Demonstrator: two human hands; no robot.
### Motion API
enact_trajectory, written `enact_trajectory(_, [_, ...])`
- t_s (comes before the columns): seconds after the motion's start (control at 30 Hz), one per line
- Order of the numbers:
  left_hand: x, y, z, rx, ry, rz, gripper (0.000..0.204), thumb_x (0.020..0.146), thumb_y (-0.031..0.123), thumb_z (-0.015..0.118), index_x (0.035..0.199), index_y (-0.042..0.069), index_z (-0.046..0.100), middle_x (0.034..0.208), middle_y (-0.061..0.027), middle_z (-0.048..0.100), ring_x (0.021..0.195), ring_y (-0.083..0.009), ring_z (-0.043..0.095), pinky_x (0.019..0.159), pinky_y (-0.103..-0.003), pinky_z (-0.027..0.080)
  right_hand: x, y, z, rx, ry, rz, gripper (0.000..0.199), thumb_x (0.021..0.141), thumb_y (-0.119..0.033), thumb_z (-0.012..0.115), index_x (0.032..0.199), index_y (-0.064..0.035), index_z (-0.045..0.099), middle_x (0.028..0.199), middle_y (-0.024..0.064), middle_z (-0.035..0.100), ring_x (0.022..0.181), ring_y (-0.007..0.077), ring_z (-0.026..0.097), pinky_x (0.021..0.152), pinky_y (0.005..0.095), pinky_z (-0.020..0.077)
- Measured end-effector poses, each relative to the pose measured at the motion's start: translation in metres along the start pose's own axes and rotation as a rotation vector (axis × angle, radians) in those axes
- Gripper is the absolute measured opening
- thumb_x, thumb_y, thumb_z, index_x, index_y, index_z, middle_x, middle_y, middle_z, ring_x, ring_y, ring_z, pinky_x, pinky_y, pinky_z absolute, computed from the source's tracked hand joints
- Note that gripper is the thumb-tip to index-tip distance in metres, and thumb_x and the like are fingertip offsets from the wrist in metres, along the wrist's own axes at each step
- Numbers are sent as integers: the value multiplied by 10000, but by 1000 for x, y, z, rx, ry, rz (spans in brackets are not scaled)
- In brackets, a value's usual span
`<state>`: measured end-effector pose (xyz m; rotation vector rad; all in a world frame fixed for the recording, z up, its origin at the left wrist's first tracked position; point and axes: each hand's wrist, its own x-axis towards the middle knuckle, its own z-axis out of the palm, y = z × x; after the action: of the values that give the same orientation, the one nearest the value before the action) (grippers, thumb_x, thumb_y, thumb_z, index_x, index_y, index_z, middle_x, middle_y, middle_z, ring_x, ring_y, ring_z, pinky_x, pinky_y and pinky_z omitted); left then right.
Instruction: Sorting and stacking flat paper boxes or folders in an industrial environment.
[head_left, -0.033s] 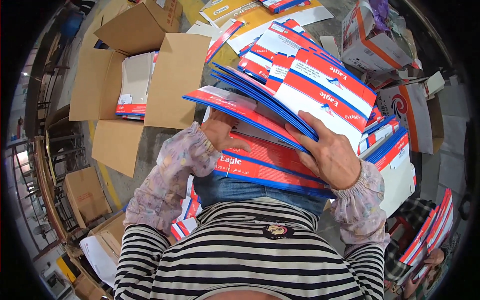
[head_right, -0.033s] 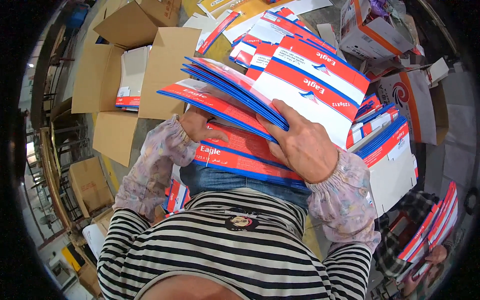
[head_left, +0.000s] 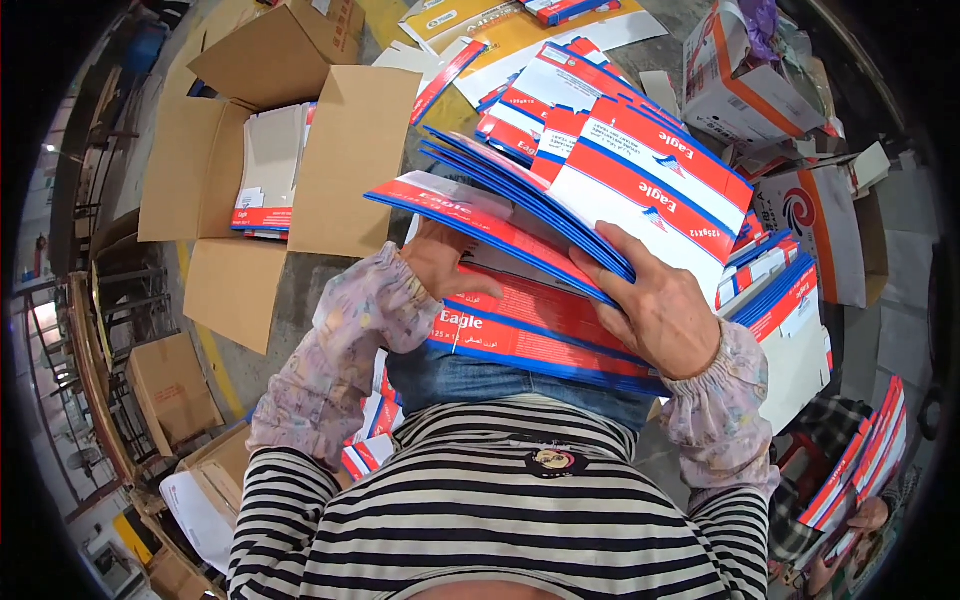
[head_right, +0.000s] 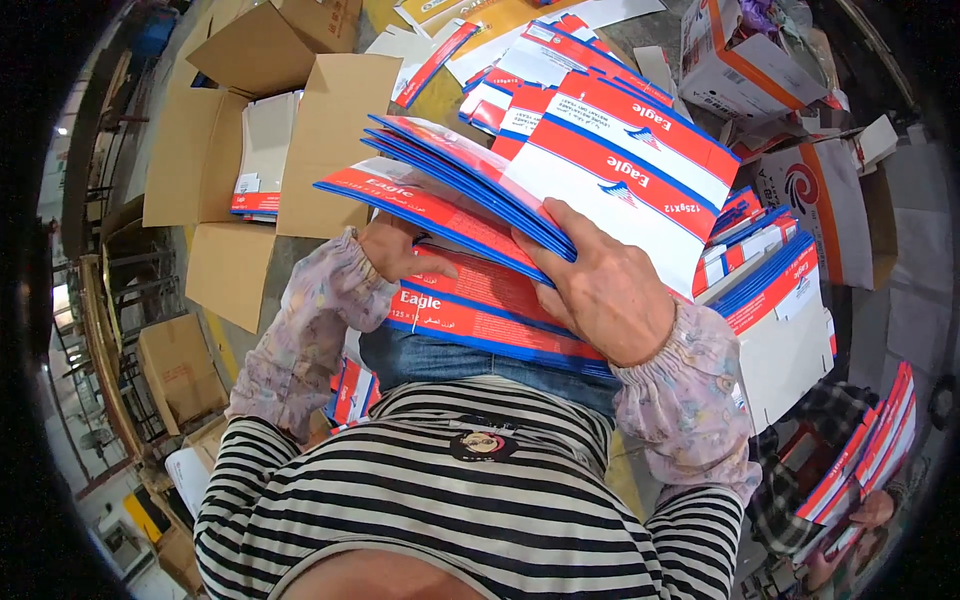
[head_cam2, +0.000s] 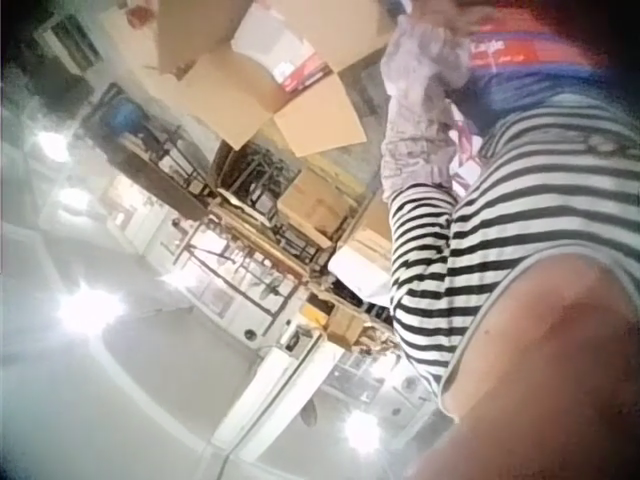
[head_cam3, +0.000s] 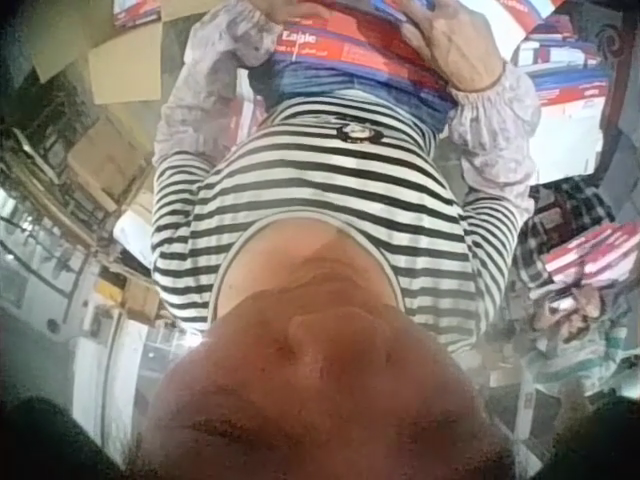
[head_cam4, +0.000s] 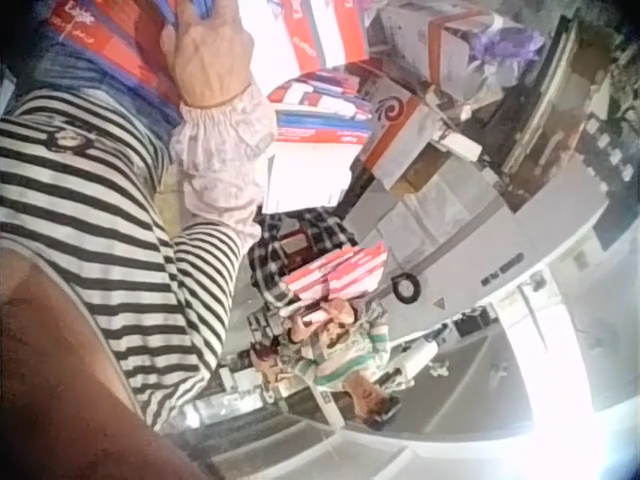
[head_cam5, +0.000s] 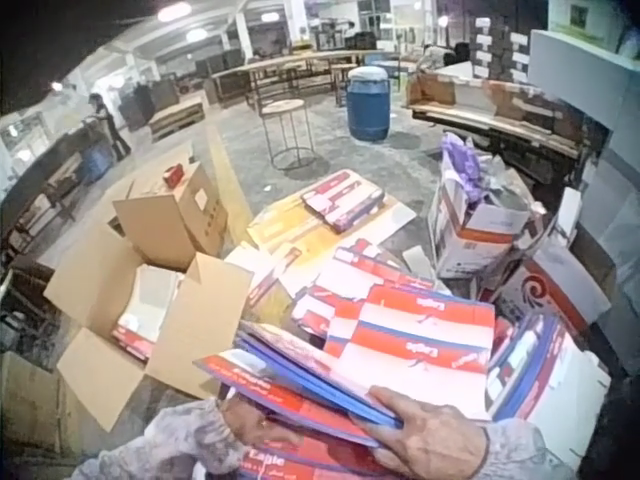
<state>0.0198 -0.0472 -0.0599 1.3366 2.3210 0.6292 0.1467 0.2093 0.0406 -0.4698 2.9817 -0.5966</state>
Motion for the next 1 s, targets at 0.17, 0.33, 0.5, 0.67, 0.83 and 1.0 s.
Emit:
enact_trajectory(0.17, [2, -40, 7, -482, 152, 85, 550, 776, 269, 688, 1248, 69, 489, 1193, -138, 536, 1067, -268, 532, 915, -392, 439, 0, -8, 5, -37, -7, -15, 497, 695, -127, 656, 1185, -124, 570, 1299, 154, 437, 902, 304, 618, 694, 364, 541])
enact_trajectory(0.33, [1, -50, -29, -432, 88, -136, 506, 791, 233, 679, 1237, 61, 511, 1073, -100, 593, 900, -200, 574, 823, -329, 471, -4, -16, 22, 41, -48, 0, 408, 669, -134, 694, 1058, -44, 609, 1293, 223, 409, 1112, 359, 503, 912, 413, 449])
enact_trajectory(0.5, [6, -74, -70, -444, 65, -353, 442, 821, 221, 658, 1217, 59, 546, 1024, -83, 645, 817, -101, 615, 746, -255, 508, -7, -27, 39, -51, 44, 15, 405, 679, -139, 728, 1035, 12, 605, 1352, 248, 347, 1188, 399, 434, 969, 423, 408])
enact_trajectory(0.67, [0, -18, -45, -1606, 421, -490, 360, 852, 266, 606, 1080, -12, 581, 1050, -142, 638, 920, -203, 639, 846, -384, 515, -9, -30, 39, -88, -12, -70, 557, 702, -208, 727, 1182, 6, 539, 1375, 245, 327, 1206, 406, 418, 954, 419, 418])
enact_trajectory(0.83, [-30, 96, 7, -2315, 762, 21, 551, 869, 427, 562, 1272, 69, 451, 1205, -109, 545, 1085, -243, 535, 908, -416, 454, -16, -22, 48, -181, -13, 2, 525, 739, -106, 624, 1230, 19, 485, 1388, 227, 329, 1165, 446, 446, 855, 426, 480])
enact_trajectory(1.0, [-8, 134, 38, -1488, 753, -814, 711, 612, 515, 744, 1136, 66, 573, 1085, -180, 607, 1003, -328, 571, 878, -366, 443, -17, -17, 53, -265, -116, -171, 608, 708, -24, 551, 1300, -22, 417, 1396, 239, 310, 1064, 440, 514, 736, 426, 505])
